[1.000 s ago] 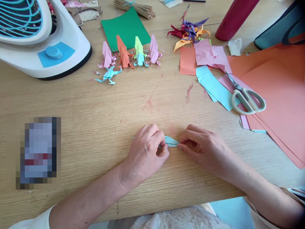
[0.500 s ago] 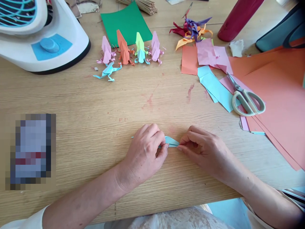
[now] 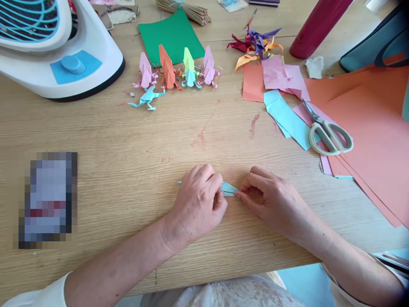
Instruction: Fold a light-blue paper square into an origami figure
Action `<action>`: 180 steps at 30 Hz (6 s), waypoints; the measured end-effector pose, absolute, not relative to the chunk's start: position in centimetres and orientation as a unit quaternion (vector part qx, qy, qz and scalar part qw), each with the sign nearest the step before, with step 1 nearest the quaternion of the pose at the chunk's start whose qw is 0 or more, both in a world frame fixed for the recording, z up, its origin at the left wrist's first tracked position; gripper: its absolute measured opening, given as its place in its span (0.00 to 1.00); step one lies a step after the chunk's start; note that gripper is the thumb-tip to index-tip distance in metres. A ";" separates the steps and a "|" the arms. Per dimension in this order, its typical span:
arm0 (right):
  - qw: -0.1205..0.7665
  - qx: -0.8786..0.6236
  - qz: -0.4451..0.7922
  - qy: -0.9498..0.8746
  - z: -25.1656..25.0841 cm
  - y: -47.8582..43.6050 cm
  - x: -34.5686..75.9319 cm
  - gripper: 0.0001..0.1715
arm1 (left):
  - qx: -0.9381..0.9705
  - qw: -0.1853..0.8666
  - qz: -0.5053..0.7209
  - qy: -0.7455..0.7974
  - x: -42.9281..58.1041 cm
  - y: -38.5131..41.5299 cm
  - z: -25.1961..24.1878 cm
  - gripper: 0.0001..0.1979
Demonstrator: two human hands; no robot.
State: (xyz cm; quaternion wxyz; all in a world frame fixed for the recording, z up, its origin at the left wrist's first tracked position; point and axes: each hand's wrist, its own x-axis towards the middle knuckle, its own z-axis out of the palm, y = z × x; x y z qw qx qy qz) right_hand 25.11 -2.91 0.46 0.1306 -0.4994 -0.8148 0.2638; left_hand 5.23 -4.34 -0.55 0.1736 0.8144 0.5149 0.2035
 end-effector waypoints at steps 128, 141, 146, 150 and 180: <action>0.080 -0.283 0.122 -0.948 -0.2 -4.7 27.6 0.27 | 0.809 0.229 0.177 0.512 4.6 -4.8 -0.8 0.05; 0.168 -0.351 0.104 -0.915 -0.8 -7.0 26.6 0.21 | 0.809 0.210 0.219 0.504 4.5 -4.6 -1.7 0.03; 0.204 -0.381 0.121 -0.894 -0.9 -8.3 25.6 0.24 | 0.815 0.216 0.237 0.483 4.1 -4.5 -2.1 0.06; 0.221 -0.401 0.110 -0.882 -1.0 -9.5 25.3 0.23 | 0.832 0.219 0.239 0.450 3.7 -4.5 -2.3 0.05; 0.266 -0.431 0.074 -0.859 -1.4 -11.5 22.8 0.25 | 0.864 0.233 0.226 0.385 1.4 -4.5 -2.0 0.07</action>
